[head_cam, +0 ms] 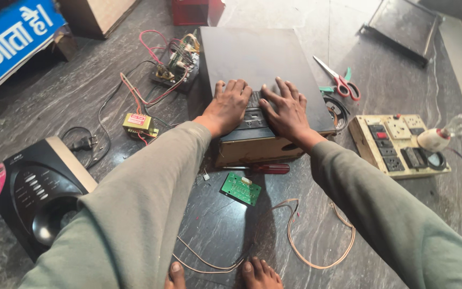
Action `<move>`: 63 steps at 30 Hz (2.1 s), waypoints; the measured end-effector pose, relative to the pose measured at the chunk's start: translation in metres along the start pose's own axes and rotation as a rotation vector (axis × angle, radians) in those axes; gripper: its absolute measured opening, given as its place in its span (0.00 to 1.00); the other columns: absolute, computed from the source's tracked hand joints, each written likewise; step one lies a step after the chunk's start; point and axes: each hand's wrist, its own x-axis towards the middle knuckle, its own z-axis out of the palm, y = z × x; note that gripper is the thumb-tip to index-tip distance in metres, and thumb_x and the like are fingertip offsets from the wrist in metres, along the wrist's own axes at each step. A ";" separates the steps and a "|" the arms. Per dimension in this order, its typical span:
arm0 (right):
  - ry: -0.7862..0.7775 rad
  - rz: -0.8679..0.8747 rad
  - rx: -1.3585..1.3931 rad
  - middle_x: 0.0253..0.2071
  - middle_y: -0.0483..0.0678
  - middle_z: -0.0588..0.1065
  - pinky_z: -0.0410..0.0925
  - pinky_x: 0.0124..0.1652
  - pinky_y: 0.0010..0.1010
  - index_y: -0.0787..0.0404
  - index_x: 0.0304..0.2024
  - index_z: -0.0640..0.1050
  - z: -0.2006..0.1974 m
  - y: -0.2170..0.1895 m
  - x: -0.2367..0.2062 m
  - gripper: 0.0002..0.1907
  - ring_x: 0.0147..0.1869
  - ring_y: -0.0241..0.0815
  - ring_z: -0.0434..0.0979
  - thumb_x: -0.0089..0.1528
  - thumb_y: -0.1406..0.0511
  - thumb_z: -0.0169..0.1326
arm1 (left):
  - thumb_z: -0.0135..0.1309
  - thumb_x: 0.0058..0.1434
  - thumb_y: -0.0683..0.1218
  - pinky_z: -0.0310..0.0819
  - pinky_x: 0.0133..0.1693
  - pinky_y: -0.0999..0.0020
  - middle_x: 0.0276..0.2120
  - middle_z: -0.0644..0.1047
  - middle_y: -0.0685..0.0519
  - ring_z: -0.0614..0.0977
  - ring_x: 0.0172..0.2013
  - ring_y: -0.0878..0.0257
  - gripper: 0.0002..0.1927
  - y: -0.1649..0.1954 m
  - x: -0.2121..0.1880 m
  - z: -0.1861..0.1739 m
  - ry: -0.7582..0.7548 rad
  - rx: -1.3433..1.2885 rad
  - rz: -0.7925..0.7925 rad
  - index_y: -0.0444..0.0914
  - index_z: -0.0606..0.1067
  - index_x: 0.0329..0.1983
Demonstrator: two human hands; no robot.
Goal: The person uses a remote control to test a circuit board connected to a speaker and power supply. They then use a screwdriver to adjust connections on the board and a transformer, and tap the speaker enclosure to check for sound.
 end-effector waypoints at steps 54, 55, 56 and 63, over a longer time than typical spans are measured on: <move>-0.623 -0.867 -0.171 0.50 0.53 0.77 0.70 0.54 0.46 0.59 0.54 0.76 0.056 -0.200 0.129 0.22 0.57 0.55 0.76 0.55 0.72 0.53 | 0.53 0.65 0.48 0.76 0.47 0.52 0.43 0.82 0.43 0.84 0.46 0.46 0.12 -0.161 -0.157 -0.102 -0.523 0.236 -0.627 0.38 0.81 0.44; -0.624 -0.878 -0.180 0.49 0.54 0.77 0.70 0.55 0.46 0.59 0.52 0.77 0.058 -0.197 0.129 0.20 0.56 0.55 0.77 0.56 0.71 0.52 | 0.52 0.65 0.48 0.76 0.47 0.54 0.43 0.82 0.44 0.85 0.46 0.48 0.11 -0.161 -0.165 -0.105 -0.585 0.277 -0.583 0.39 0.81 0.44; -0.610 -0.887 -0.179 0.48 0.54 0.78 0.70 0.53 0.46 0.60 0.50 0.77 0.060 -0.193 0.129 0.18 0.55 0.56 0.77 0.56 0.71 0.53 | 0.52 0.65 0.47 0.76 0.46 0.55 0.44 0.82 0.45 0.85 0.46 0.49 0.10 -0.160 -0.173 -0.107 -0.648 0.319 -0.533 0.39 0.81 0.43; -0.683 -0.841 -0.297 0.37 0.54 0.80 0.73 0.46 0.48 0.59 0.39 0.81 0.070 -0.175 0.130 0.11 0.47 0.57 0.81 0.55 0.71 0.54 | 0.43 0.68 0.45 0.73 0.43 0.60 0.39 0.82 0.54 0.84 0.44 0.57 0.09 -0.153 -0.218 -0.107 -0.748 0.451 -0.065 0.42 0.72 0.47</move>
